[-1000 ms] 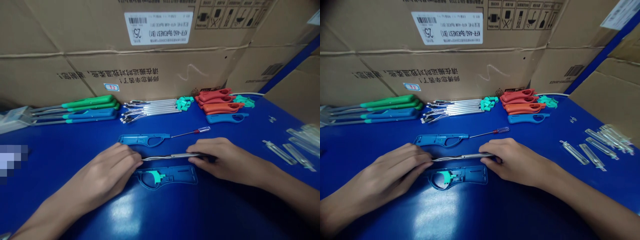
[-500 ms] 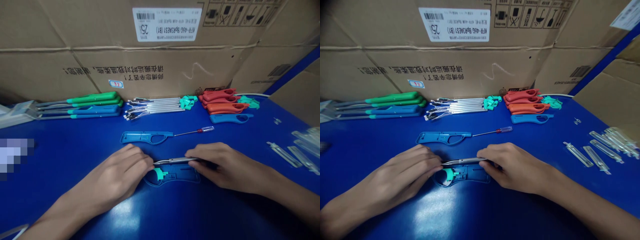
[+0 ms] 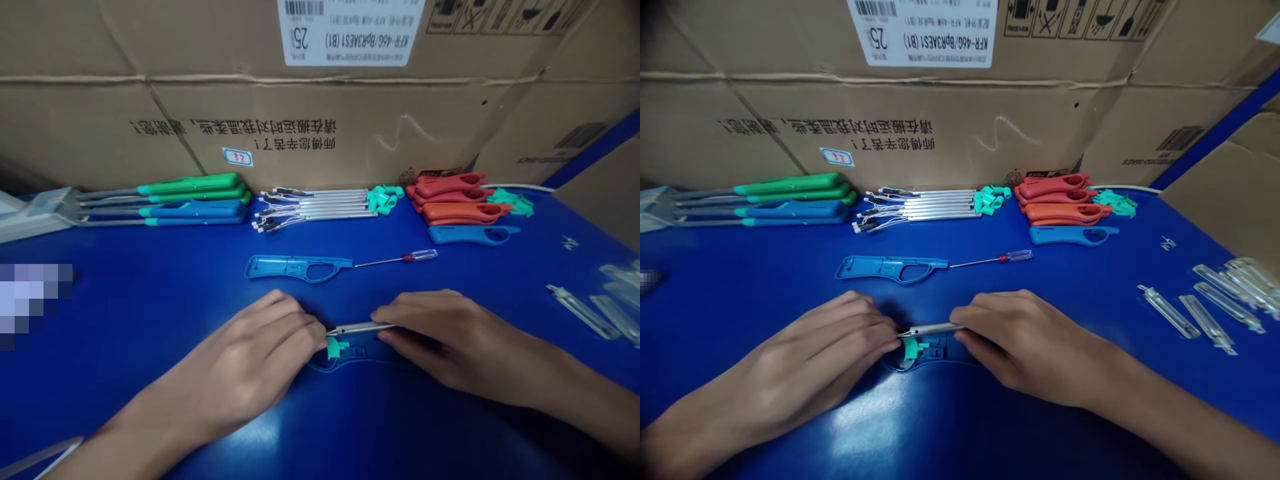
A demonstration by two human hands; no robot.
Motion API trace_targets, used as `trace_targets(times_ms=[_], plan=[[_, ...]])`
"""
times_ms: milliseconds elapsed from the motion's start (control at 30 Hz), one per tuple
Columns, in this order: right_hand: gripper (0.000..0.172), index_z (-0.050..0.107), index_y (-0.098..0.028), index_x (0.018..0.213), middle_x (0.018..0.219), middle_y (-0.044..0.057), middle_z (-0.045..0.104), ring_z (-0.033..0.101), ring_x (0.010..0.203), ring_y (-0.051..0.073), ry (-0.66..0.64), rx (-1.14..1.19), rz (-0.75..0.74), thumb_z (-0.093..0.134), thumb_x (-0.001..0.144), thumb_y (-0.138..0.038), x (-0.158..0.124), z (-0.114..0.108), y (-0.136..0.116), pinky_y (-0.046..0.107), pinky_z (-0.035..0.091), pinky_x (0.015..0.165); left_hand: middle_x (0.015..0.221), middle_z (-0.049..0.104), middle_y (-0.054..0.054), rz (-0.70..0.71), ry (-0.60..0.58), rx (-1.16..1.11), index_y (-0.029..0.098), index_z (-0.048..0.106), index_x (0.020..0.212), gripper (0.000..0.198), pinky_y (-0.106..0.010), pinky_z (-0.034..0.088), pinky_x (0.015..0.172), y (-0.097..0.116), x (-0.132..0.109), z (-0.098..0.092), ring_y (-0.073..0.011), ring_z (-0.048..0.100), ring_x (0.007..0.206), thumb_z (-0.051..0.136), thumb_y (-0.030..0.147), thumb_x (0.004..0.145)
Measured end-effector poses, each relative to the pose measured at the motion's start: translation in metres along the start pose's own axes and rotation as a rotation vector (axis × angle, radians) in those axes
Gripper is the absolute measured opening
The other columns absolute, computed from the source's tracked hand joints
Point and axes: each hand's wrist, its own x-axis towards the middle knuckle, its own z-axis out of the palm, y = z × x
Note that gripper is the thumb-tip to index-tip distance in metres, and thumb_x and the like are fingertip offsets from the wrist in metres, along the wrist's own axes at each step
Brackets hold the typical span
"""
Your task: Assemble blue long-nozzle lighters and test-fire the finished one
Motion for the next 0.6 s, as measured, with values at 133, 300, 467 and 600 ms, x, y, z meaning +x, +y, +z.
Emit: trace_targets(times_ms=[133, 300, 467, 600], plan=[[0.017, 0.063, -0.022, 0.109, 0.087, 0.001, 0.069, 0.064, 0.076, 0.013, -0.003, 0.001, 0.002, 0.050, 0.098, -0.021, -0.0001, -0.0012, -0.0026, 0.026, 0.043, 0.066, 0.094, 0.067, -0.008, -0.011, 0.017, -0.045, 0.010, 0.061, 0.103, 0.018, -0.035, 0.045, 0.075, 0.0019, -0.0011, 0.0016, -0.0177, 0.056, 0.081, 0.059, 0.001, 0.087], [0.018, 0.063, -0.021, 0.109, 0.087, 0.000, 0.068, 0.065, 0.077, 0.013, -0.019, -0.011, 0.000, 0.050, 0.098, -0.020, 0.0014, -0.0007, -0.0052, 0.026, 0.043, 0.067, 0.094, 0.067, -0.007, -0.029, 0.025, -0.077, 0.012, 0.061, 0.103, 0.018, -0.035, 0.046, 0.074, 0.0027, -0.0018, 0.0058, -0.0179, 0.058, 0.082, 0.058, 0.002, 0.088], [0.017, 0.063, -0.022, 0.109, 0.090, 0.001, 0.070, 0.066, 0.080, 0.014, -0.004, -0.035, -0.011, 0.050, 0.098, -0.021, 0.0010, -0.0011, -0.0058, 0.027, 0.043, 0.066, 0.091, 0.068, -0.007, -0.052, 0.066, -0.105, 0.012, 0.062, 0.102, 0.016, -0.035, 0.047, 0.072, 0.0029, 0.0010, 0.0080, -0.0174, 0.060, 0.081, 0.061, 0.004, 0.088], [0.016, 0.063, -0.022, 0.108, 0.092, 0.002, 0.071, 0.067, 0.080, 0.014, 0.031, -0.048, -0.019, 0.050, 0.098, -0.022, 0.0005, -0.0014, -0.0057, 0.026, 0.043, 0.065, 0.092, 0.068, -0.006, -0.074, 0.088, -0.158, 0.013, 0.061, 0.102, 0.017, -0.034, 0.048, 0.074, 0.0027, 0.0001, 0.0084, -0.0163, 0.061, 0.082, 0.063, 0.004, 0.087]])
